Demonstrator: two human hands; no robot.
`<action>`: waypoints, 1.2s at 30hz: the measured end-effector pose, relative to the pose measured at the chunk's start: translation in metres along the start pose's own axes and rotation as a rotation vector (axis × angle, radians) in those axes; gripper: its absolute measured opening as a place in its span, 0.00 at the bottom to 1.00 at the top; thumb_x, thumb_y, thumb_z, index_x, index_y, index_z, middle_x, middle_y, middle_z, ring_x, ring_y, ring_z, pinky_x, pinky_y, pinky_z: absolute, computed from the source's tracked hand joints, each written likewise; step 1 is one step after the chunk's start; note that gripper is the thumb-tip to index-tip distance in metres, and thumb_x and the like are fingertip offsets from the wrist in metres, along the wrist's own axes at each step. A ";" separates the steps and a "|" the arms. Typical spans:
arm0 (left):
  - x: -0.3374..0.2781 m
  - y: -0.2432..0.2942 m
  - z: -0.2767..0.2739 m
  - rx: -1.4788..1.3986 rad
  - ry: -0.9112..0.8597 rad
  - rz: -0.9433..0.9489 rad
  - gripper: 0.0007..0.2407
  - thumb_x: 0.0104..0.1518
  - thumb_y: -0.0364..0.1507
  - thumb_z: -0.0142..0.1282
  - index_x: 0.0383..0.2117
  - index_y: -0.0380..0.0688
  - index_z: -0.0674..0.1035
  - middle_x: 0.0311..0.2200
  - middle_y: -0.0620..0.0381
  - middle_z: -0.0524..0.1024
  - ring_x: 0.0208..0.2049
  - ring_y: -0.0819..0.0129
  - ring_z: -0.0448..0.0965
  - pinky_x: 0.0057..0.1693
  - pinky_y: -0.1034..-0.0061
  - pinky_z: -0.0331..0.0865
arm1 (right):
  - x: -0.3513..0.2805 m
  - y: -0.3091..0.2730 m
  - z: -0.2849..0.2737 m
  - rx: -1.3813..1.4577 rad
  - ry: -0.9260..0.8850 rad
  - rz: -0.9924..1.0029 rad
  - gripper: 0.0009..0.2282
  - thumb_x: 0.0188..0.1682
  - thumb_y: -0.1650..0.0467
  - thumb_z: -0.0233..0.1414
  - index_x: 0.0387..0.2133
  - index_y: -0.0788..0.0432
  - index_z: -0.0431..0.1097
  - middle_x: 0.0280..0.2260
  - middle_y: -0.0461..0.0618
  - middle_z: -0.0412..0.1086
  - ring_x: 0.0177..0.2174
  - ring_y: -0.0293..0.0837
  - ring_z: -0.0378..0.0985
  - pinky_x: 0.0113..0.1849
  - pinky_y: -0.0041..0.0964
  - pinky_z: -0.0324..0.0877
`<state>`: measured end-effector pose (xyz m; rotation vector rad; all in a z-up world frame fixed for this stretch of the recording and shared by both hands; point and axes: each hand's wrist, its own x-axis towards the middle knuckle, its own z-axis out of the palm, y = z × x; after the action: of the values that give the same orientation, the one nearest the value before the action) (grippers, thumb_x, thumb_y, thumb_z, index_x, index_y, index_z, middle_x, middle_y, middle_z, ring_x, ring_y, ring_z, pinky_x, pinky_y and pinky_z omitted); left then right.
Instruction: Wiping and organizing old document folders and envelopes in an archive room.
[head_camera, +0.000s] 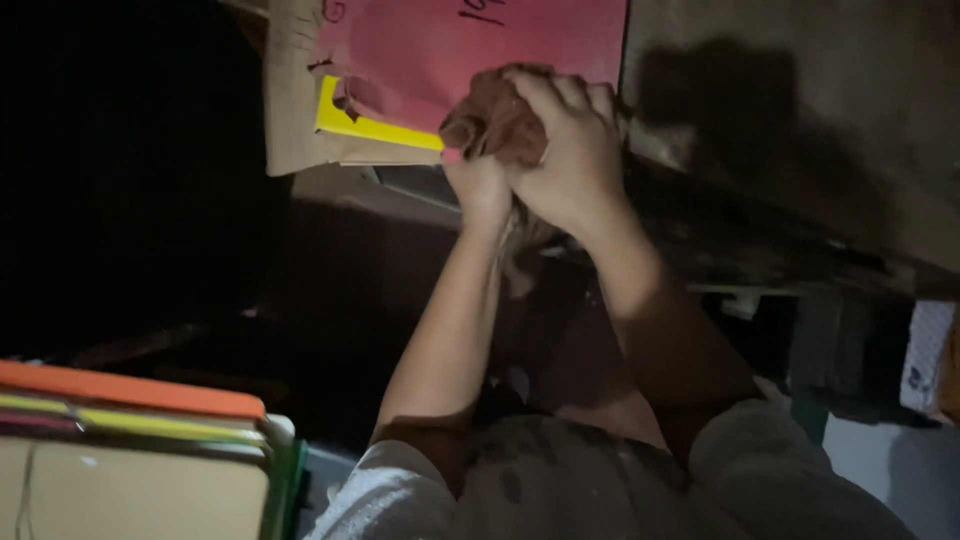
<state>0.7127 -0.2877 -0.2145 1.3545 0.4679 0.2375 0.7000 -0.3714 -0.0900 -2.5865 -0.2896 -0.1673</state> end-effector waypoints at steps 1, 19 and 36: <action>-0.016 -0.003 -0.001 -0.045 -0.018 -0.062 0.11 0.43 0.16 0.58 0.32 0.37 0.74 0.32 0.52 0.76 0.36 0.61 0.76 0.44 0.62 0.68 | -0.012 0.001 -0.005 -0.048 -0.074 0.019 0.30 0.40 0.67 0.56 0.61 0.53 0.64 0.49 0.54 0.68 0.45 0.64 0.61 0.42 0.56 0.67; -0.072 0.051 -0.019 0.024 -0.278 -0.488 0.23 0.42 0.23 0.67 0.50 0.36 0.79 0.49 0.42 0.81 0.55 0.54 0.79 0.60 0.59 0.71 | -0.125 0.029 -0.079 0.366 -0.079 0.196 0.41 0.41 0.78 0.63 0.69 0.56 0.47 0.66 0.65 0.57 0.63 0.63 0.62 0.62 0.51 0.58; 0.016 0.003 -0.024 0.733 -0.169 0.119 0.50 0.56 0.49 0.69 0.72 0.42 0.40 0.71 0.22 0.41 0.72 0.25 0.42 0.69 0.43 0.51 | -0.197 0.418 0.012 0.310 0.184 0.367 0.23 0.62 0.62 0.49 0.64 0.64 0.58 0.64 0.63 0.58 0.64 0.56 0.58 0.65 0.47 0.47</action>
<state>0.7163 -0.2592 -0.2180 2.1030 0.3404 0.0400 0.6089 -0.7493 -0.3401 -2.2492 0.2112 -0.2067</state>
